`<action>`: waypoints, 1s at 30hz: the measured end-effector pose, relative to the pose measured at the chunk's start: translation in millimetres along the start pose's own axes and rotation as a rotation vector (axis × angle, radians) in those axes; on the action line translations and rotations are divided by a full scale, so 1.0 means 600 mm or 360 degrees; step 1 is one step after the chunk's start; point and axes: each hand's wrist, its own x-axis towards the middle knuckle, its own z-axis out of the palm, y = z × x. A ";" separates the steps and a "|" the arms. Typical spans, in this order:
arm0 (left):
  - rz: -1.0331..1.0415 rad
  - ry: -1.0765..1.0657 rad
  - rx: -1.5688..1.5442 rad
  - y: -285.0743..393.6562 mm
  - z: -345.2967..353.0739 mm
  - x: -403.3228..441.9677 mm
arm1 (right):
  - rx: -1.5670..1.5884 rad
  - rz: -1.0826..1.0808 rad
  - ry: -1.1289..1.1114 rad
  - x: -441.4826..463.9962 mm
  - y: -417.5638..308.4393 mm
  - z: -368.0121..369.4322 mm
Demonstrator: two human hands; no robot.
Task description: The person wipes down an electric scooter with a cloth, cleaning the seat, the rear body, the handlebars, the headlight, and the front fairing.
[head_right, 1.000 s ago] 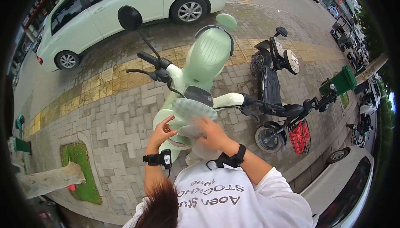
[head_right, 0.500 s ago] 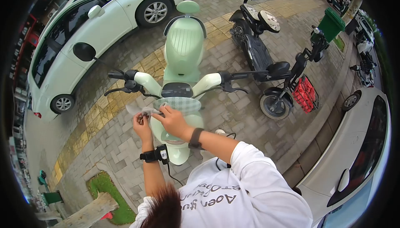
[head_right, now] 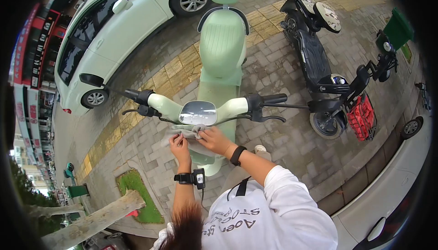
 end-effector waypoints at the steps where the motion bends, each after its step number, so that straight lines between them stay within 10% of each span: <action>1: 0.0153 -0.0034 0.0199 -0.010 0.006 -0.011 | 0.0029 0.0042 -0.0023 -0.018 0.005 -0.010; 18: 0.0413 -0.0375 0.0635 -0.071 -0.072 -0.032 | 0.0423 0.0765 -0.0359 -0.098 -0.087 0.029; 21: 0.0371 -0.0516 0.0524 -0.103 -0.139 -0.025 | 0.0683 0.1306 -0.0486 -0.084 -0.133 0.059; 30: 0.0078 -0.0562 0.0089 -0.184 -0.215 0.041 | -0.0316 0.0812 -0.0570 -0.039 -0.230 0.159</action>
